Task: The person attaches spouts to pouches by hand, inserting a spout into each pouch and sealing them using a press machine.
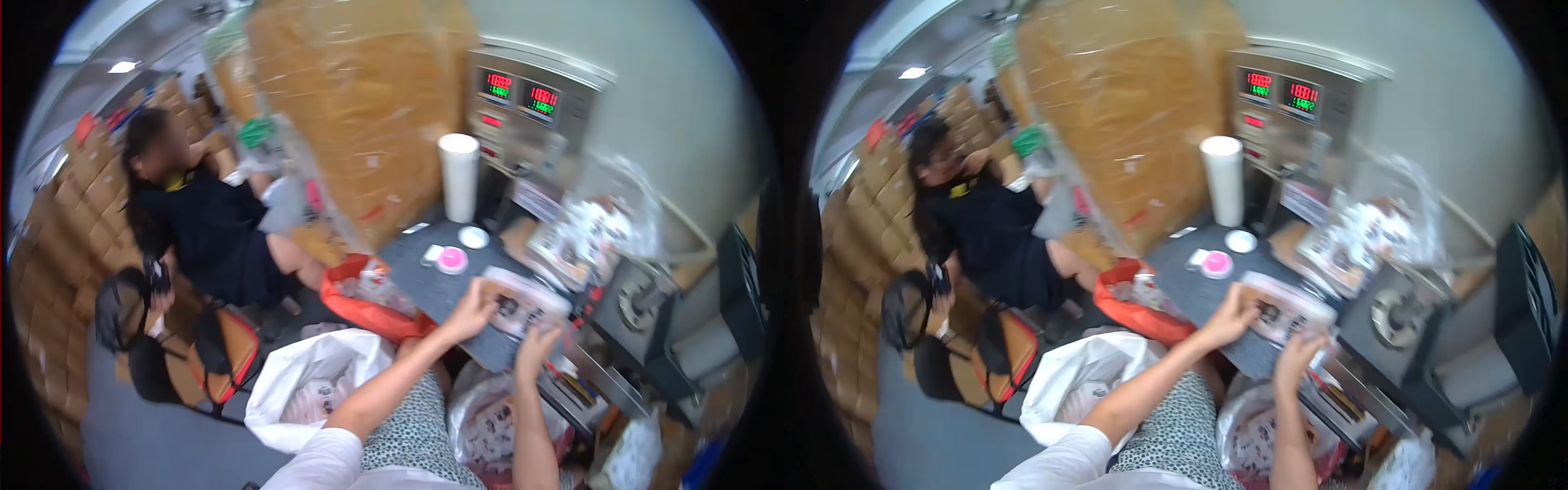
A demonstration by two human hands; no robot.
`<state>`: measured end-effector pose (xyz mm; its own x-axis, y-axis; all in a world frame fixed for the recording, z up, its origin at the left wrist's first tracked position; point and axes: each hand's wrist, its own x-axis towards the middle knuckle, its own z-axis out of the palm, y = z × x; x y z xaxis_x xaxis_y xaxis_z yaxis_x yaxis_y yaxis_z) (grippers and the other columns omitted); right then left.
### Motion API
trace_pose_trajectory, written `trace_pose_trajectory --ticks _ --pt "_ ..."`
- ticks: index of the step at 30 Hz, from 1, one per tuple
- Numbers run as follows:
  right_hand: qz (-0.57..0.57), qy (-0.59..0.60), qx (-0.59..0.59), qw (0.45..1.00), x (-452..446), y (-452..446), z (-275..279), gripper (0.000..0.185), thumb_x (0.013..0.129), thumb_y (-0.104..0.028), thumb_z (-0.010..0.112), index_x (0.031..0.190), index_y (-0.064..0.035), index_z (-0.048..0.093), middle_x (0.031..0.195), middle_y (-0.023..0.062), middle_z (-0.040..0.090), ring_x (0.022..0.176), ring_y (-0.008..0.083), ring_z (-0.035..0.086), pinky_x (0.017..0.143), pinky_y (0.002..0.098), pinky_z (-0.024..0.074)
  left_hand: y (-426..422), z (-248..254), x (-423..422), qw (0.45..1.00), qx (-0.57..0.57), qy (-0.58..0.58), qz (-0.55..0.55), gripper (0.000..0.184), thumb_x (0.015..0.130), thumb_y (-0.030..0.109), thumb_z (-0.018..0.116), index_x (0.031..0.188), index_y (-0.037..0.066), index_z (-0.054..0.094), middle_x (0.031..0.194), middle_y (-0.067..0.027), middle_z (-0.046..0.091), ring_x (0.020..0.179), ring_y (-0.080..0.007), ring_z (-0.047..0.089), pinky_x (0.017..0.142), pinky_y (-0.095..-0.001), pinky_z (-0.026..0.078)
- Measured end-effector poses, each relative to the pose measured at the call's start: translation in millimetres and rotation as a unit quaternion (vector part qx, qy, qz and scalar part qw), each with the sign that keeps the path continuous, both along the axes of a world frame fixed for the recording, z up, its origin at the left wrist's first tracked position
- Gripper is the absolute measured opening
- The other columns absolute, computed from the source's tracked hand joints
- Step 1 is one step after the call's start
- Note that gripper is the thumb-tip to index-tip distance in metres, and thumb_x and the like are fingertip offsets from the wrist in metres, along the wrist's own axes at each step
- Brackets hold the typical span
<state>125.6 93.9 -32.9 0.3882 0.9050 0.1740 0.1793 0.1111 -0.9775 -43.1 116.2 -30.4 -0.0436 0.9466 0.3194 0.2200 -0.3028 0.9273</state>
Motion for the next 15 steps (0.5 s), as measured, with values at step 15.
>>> trace_pose_trajectory --ticks 15 --pt "-0.021 -0.127 0.008 0.992 -15.6 27.3 18.3 0.059 0.093 -0.004 0.047 0.145 0.0094 0.023 0.141 0.0353 0.04 0.131 0.0469 0.042 0.111 0.0469 0.0318 72.2 21.0 -1.6 0.995 0.008 0.099 0.027 0.051 0.087 0.005 0.062 0.131 -0.003 0.037 0.125 -0.0292 0.056 0.121 -0.0435 0.055 0.102 -0.044 0.043"
